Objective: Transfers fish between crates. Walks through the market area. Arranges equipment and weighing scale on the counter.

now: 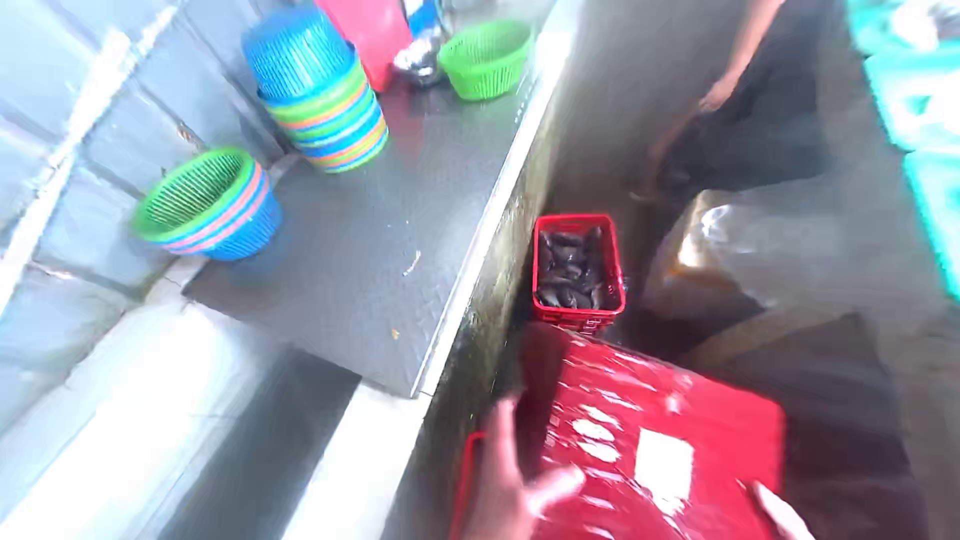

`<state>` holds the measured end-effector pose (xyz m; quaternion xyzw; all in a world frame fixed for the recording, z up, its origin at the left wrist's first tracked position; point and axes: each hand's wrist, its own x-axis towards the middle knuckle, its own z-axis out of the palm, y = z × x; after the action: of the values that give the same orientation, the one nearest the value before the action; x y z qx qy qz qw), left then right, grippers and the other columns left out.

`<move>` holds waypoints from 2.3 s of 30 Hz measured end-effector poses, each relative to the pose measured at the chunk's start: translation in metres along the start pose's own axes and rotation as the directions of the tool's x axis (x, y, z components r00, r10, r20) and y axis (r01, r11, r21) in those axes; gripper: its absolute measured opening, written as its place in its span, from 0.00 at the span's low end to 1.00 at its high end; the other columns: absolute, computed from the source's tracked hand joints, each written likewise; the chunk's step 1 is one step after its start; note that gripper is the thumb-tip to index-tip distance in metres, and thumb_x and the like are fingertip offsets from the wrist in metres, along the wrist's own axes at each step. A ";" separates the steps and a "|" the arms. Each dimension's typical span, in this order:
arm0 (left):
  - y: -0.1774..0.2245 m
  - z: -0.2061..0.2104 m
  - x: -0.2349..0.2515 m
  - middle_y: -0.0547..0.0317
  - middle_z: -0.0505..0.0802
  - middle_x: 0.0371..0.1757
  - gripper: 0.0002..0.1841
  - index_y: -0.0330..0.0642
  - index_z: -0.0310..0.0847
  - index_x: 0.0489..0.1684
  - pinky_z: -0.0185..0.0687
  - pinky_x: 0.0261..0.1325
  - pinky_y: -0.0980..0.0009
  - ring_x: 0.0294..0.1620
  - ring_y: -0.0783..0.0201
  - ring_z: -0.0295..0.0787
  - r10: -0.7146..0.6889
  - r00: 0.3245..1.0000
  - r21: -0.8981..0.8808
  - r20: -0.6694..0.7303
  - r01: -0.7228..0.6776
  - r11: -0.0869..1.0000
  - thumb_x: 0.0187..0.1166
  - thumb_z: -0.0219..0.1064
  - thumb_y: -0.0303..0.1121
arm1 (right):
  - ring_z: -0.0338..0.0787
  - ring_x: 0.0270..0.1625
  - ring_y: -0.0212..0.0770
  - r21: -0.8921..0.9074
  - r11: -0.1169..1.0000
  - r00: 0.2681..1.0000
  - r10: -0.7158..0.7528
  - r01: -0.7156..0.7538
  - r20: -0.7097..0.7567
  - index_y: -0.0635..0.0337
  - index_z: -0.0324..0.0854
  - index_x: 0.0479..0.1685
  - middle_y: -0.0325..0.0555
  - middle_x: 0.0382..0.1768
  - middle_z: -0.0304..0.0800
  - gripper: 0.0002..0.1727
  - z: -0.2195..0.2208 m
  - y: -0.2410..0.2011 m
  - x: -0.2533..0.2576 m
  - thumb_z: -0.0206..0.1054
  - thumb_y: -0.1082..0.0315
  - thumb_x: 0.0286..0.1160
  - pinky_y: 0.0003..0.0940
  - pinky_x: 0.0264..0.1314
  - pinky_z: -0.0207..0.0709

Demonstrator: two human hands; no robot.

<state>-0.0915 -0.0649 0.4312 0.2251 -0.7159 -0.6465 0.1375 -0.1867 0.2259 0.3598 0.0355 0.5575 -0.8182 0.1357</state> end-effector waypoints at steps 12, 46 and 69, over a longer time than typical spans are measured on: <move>0.119 -0.207 0.113 0.48 0.93 0.60 0.20 0.38 0.82 0.67 0.88 0.61 0.51 0.60 0.55 0.91 -0.179 0.788 -0.345 -0.589 -0.045 0.938 0.82 0.65 0.38 | 0.95 0.53 0.47 -0.211 0.900 0.658 0.425 -0.382 0.622 0.61 0.82 0.67 0.53 0.52 0.95 0.26 0.377 -0.068 0.189 0.59 0.48 0.87 0.48 0.57 0.90; 0.081 0.116 0.029 0.58 0.95 0.55 0.29 0.36 0.72 0.77 0.94 0.47 0.64 0.45 0.65 0.95 -0.159 0.783 -0.020 -0.601 0.184 0.983 0.77 0.72 0.34 | 0.88 0.70 0.50 -0.619 0.777 0.666 0.402 0.115 0.629 0.54 0.81 0.73 0.54 0.65 0.90 0.45 0.521 -0.045 0.368 0.60 0.24 0.72 0.59 0.73 0.81; 0.299 -0.417 0.797 0.47 0.67 0.91 0.46 0.67 0.64 0.89 0.45 0.75 0.12 0.90 0.28 0.55 0.189 0.751 0.759 -0.633 0.553 0.344 0.73 0.44 0.81 | 0.96 0.50 0.47 -0.377 0.923 0.623 0.337 -0.071 0.706 0.69 0.79 0.69 0.55 0.52 0.94 0.22 0.598 -0.038 0.655 0.56 0.60 0.92 0.45 0.56 0.92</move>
<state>-0.6167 -0.8050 0.7042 0.5467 -0.8258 -0.0262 0.1361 -0.7702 -0.4316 0.4817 -0.2686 0.5630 -0.6365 0.4536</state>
